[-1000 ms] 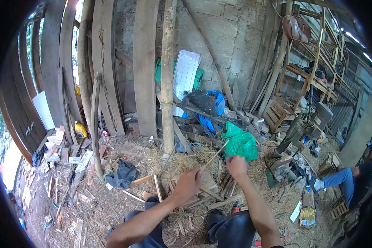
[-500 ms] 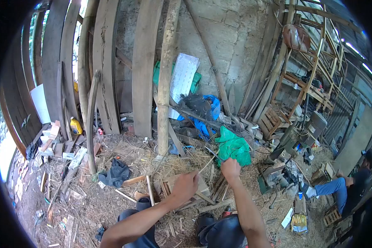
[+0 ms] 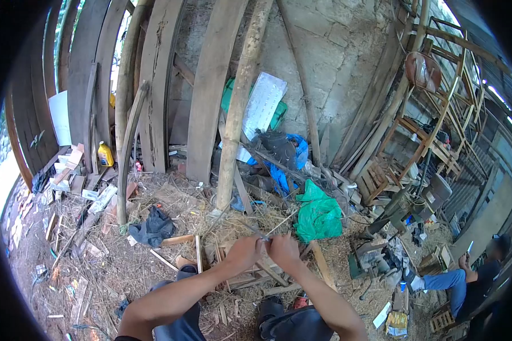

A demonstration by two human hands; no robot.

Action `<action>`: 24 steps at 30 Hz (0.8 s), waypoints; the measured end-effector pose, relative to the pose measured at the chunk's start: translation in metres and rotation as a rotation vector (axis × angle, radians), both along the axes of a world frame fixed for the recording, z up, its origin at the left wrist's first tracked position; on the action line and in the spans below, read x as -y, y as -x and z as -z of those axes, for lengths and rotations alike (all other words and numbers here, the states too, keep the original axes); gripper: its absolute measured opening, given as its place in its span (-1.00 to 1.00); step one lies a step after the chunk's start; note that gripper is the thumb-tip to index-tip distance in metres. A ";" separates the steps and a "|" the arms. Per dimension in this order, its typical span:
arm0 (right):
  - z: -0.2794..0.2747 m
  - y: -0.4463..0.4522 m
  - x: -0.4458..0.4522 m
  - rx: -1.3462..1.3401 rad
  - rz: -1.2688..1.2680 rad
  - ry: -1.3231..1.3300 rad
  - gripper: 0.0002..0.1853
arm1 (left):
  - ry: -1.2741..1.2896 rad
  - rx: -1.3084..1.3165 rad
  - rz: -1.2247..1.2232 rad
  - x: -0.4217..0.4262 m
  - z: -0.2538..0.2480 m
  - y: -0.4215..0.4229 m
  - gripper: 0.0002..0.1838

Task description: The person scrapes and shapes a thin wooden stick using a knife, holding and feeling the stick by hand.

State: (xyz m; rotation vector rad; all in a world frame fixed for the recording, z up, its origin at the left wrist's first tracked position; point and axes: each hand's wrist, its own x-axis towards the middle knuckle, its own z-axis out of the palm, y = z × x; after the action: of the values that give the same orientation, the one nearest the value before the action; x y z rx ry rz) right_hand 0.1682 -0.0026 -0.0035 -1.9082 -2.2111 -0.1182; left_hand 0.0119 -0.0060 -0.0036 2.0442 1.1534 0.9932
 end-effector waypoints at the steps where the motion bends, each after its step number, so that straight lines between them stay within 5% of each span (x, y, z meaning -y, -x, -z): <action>1: 0.010 0.001 -0.004 -0.028 0.002 0.002 -0.70 | 0.004 0.011 -0.021 -0.002 0.003 0.003 -0.82; 7: 0.014 -0.032 -0.034 -0.045 0.038 -0.034 -0.77 | -0.071 0.014 0.006 -0.005 -0.003 0.008 -0.84; 9: 0.006 -0.068 -0.042 0.068 0.347 0.027 -0.78 | -0.074 0.019 0.008 0.004 -0.006 0.002 -0.84; 11: 0.037 -0.106 -0.049 -0.123 0.565 0.079 -0.76 | -0.111 0.089 0.017 0.014 -0.012 0.001 -0.85; 16: 0.052 -0.143 -0.015 -0.093 0.771 0.214 -0.63 | -0.101 0.129 0.096 0.020 -0.042 0.011 -0.88; 21: 0.059 -0.148 -0.029 -0.151 0.665 0.042 -0.55 | -0.039 0.199 0.084 0.004 -0.029 0.017 -0.89; 24: 0.026 -0.112 -0.036 -1.042 0.327 -0.015 -0.53 | -0.031 0.115 0.046 -0.004 -0.023 0.014 -0.88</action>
State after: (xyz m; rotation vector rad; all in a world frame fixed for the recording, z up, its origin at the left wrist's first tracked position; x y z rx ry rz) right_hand 0.2797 0.0333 -0.0293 -1.6972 -1.1974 0.6506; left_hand -0.0022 -0.0023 0.0199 2.0003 1.0335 1.0970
